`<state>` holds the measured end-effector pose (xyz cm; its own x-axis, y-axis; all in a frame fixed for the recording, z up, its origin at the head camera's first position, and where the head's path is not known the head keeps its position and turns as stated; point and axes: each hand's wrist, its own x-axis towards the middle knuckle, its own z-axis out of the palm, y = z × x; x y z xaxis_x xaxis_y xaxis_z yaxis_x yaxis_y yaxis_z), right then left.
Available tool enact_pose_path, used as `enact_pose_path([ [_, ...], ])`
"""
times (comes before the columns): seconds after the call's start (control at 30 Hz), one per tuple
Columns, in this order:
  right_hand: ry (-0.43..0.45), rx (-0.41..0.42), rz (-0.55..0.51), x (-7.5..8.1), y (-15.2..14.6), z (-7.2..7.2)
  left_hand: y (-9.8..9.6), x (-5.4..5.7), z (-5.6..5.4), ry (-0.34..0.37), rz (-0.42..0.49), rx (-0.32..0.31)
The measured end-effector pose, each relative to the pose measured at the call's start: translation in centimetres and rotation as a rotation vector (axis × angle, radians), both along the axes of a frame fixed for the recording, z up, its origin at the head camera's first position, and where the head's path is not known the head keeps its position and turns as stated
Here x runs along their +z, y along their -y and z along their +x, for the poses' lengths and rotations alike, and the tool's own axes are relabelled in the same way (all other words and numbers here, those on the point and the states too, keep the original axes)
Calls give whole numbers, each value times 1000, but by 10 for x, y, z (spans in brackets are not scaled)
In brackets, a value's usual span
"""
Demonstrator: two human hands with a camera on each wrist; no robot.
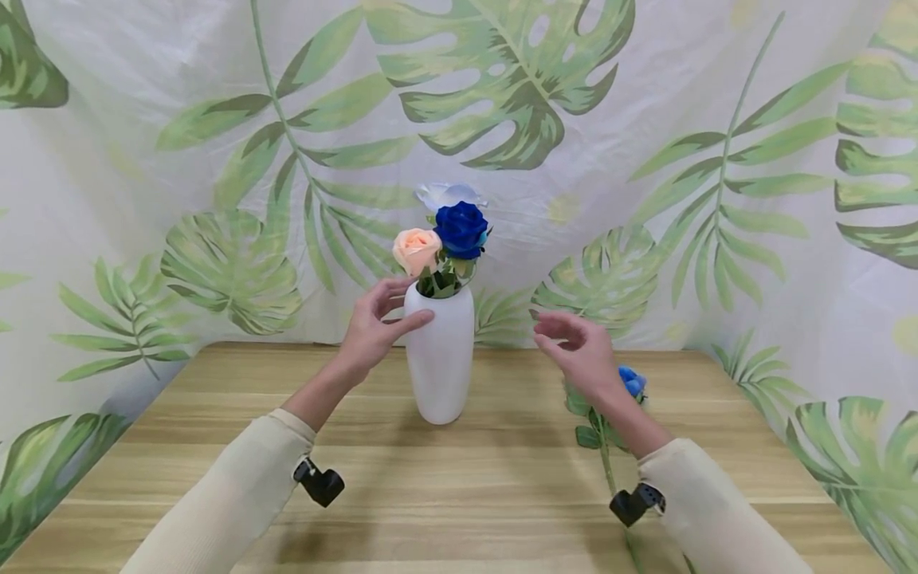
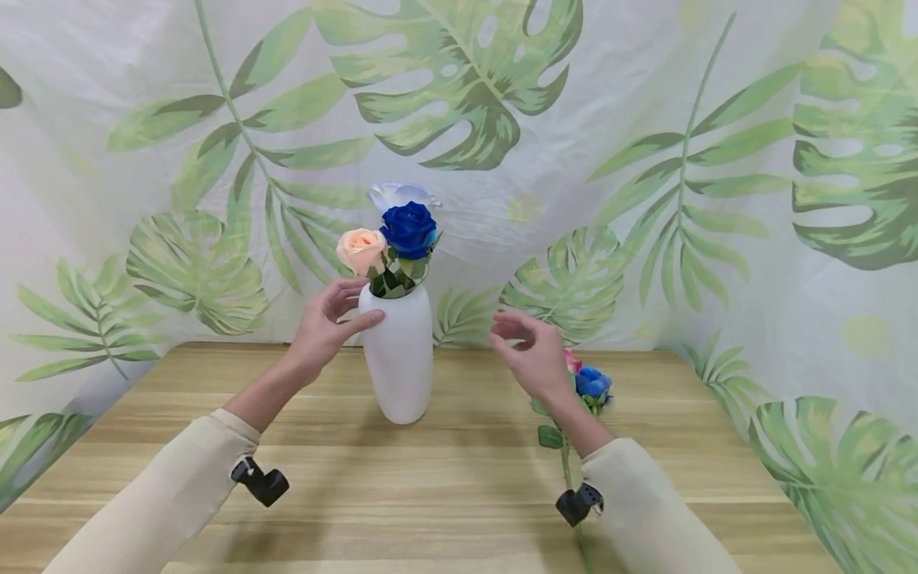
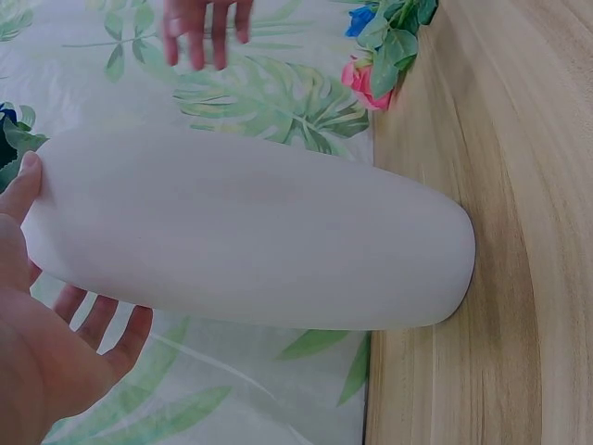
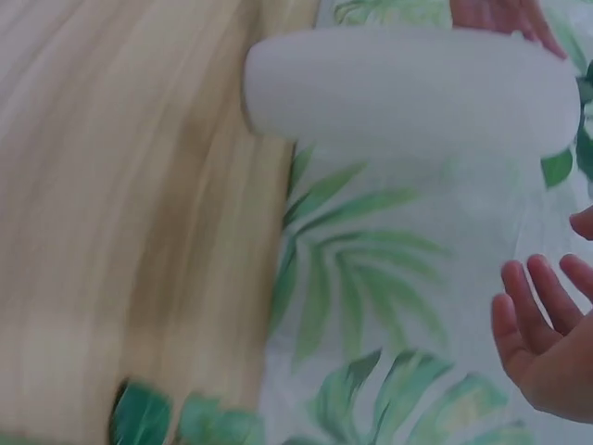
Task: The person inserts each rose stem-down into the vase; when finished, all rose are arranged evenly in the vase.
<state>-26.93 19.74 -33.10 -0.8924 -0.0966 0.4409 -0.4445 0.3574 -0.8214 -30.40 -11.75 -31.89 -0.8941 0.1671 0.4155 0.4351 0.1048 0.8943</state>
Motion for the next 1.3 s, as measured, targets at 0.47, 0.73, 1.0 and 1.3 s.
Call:
enact_pose_path([
  [0.47,340,148,301,-25,-69,13,2,1,0,-9,6,5],
  [0.73,490,152,450,-36,-97,28,1,0,-1,-7,10,-2],
  [1.0,685,165,498,-47,-112,44,0,0,-1,-6,14,-5],
  [1.3,726,221,445,-63,-107,50,0,-1,-1,-10,18,-12],
])
